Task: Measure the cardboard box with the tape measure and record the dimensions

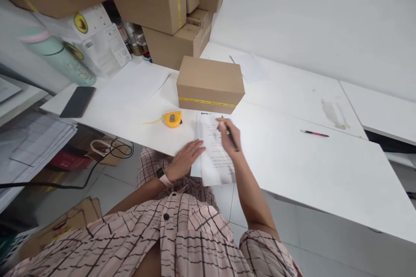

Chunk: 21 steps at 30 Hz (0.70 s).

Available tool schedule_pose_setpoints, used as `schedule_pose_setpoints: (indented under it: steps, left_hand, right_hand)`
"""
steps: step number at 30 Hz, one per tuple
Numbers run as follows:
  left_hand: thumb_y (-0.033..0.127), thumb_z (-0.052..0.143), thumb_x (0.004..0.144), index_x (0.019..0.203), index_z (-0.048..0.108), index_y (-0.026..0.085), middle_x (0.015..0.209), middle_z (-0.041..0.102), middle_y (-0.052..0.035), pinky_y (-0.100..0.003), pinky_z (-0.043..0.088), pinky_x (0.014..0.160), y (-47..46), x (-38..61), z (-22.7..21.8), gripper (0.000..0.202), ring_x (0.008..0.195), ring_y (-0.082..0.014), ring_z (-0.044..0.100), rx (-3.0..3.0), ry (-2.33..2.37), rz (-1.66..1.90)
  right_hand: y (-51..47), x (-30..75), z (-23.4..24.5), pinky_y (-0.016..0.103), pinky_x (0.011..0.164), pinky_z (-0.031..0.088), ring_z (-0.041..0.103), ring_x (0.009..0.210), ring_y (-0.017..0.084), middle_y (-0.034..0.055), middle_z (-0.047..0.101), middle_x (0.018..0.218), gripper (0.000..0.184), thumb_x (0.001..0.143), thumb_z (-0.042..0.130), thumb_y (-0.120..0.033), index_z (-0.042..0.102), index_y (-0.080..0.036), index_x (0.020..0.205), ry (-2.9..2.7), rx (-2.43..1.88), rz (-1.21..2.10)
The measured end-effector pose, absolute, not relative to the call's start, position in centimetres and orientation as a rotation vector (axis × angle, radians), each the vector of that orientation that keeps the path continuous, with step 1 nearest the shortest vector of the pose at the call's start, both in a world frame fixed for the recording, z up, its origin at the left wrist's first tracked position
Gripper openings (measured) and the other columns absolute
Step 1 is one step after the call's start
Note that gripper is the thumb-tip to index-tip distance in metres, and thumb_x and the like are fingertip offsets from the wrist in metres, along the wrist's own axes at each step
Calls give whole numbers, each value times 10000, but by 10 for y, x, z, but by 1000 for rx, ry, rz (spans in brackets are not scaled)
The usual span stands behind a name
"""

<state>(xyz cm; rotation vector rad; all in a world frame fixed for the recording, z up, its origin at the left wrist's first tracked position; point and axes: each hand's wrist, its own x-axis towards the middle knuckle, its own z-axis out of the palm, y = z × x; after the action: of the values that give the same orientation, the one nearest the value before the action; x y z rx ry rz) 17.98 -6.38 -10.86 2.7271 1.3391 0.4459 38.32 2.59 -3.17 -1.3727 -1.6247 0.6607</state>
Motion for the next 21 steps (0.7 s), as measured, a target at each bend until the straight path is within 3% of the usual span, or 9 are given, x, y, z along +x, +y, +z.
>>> schedule_pose_setpoints:
  steps: [6,8,11,13,15,18,21]
  left_hand:
    - [52,441,902,1442,415,134,1584,366,-167,-477,300,1213,-67,176,-105,547,1512,-243,267,2621,1255,431]
    - [54,486,832,1463,389,129,1605,319,-172,-472,304,1215,-65,167,-91,643,1518,-250,245,2550,1149,433]
    - [65,459,818,1467,385,197,1620,308,-98,-446,302,1222,-49,146,-63,666,1512,-214,254,2462,1136,548]
    - [114,449,882,1422,431,211,1608,328,-84,-508,217,1245,-27,131,-51,548,1522,-242,215,2413,1386,699]
    - [210,556,890,1402,441,160,1596,319,-153,-599,159,1226,0,117,-50,527,1518,-337,188,2301,1709,752]
    - [270,715,795,1373,453,104,1461,453,-237,-639,294,1135,31,103,-60,657,1414,-414,348,2092,1915,669]
    - [296,709,803,1312,502,129,1244,599,-168,-515,462,1021,39,101,-58,574,1226,-329,536,1970,1741,774]
  right_hand:
    - [39,389,-87,375,744,383,499,942,277,166,603,988,262,929,363,-133,609,-179,1005,-2110,-1966,5]
    - [46,403,-93,388,741,375,497,932,289,183,609,969,294,887,366,-74,597,-167,1043,-2150,-2074,-89]
    - [47,412,-91,391,729,373,519,914,296,184,634,942,356,850,383,-40,582,-163,1119,-2236,-2103,-77]
    - [45,413,-85,380,715,373,540,908,296,176,655,944,413,834,401,-35,569,-161,1190,-2232,-2111,-26]
    - [44,411,-75,359,698,379,559,909,289,154,671,944,450,839,412,-57,555,-169,1250,-2158,-2063,34]
    - [49,403,-58,347,703,416,589,865,259,112,683,907,378,902,407,-167,587,-190,1234,-1977,-1813,196]
    - [57,382,-39,368,752,483,629,811,227,86,700,875,311,941,459,-358,654,-195,1119,-1790,-1513,649]
